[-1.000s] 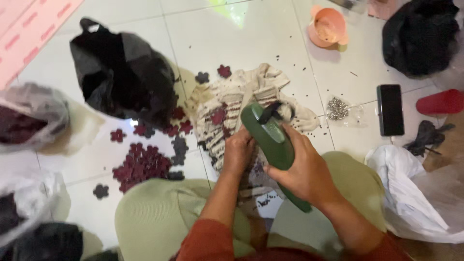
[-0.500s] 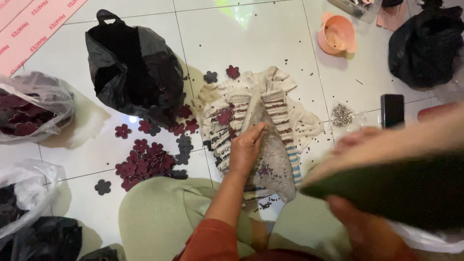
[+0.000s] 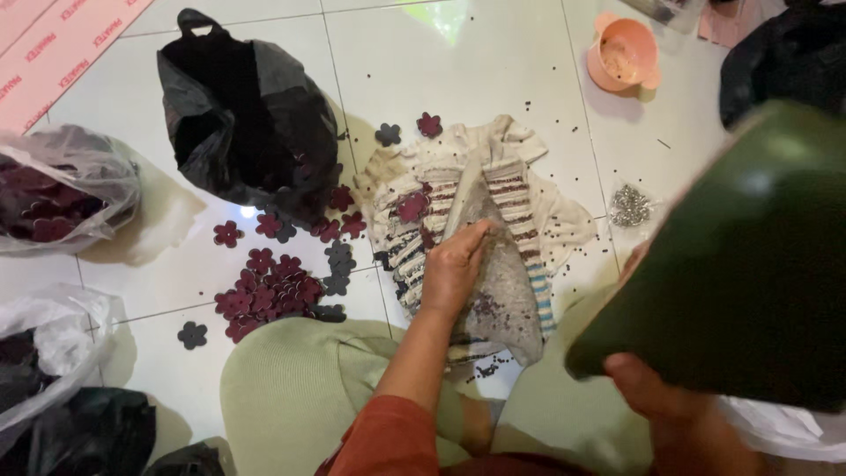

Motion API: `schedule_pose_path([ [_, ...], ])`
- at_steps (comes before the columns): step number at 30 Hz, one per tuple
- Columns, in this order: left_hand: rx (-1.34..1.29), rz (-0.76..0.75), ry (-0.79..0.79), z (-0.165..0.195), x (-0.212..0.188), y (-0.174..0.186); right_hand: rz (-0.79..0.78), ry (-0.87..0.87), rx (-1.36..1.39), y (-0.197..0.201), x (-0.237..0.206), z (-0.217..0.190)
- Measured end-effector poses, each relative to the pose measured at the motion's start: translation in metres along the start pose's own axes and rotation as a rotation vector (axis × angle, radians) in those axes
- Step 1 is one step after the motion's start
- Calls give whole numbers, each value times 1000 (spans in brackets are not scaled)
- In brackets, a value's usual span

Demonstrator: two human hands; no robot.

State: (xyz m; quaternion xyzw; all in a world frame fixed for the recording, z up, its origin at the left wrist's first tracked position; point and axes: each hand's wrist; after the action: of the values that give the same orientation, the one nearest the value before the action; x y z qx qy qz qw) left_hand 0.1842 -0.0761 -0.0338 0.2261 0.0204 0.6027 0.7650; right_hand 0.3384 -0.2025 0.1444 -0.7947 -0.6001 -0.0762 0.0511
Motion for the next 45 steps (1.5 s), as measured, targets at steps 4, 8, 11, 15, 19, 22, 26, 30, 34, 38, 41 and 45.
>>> schedule_pose_path([
  [4,66,-60,81,-3,-2,-3,-116,-127,-768,-26,23,39],
  [8,42,-23,60,-4,2,-3,-38,-505,-676,-26,29,51],
  [11,-75,-15,146,2,1,0,57,-506,-688,-23,23,43],
  [15,-56,-59,255,4,3,3,-69,-460,-1007,-24,18,41],
  [19,-143,24,152,-4,-1,-4,-114,-499,-993,-28,12,50],
  [22,-232,10,217,-13,-2,-10,-154,-572,-1027,-28,9,56],
  [26,-673,145,450,-18,5,-4,-160,-610,-975,-23,11,59],
  [30,-157,36,532,-3,6,14,-81,-601,-604,-14,12,61],
  [34,484,-77,116,13,12,23,-11,-496,-538,-1,11,70],
  [38,530,-152,68,18,14,24,34,-560,-486,8,12,79],
  [41,490,-122,155,21,15,30,15,-562,-514,9,15,85],
  [45,629,-142,345,28,23,74,-11,-538,-470,6,17,87],
])
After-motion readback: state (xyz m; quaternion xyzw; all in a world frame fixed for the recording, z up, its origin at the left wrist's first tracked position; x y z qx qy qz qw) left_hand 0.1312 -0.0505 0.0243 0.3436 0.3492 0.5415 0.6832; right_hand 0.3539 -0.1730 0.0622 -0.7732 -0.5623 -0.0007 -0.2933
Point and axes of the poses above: each hand's wrist, its own x-axis towards the middle knuckle, its own y-axis out of the back of the hand, z = x × y, and after that the axes turned 6 degrees about x, right-handed
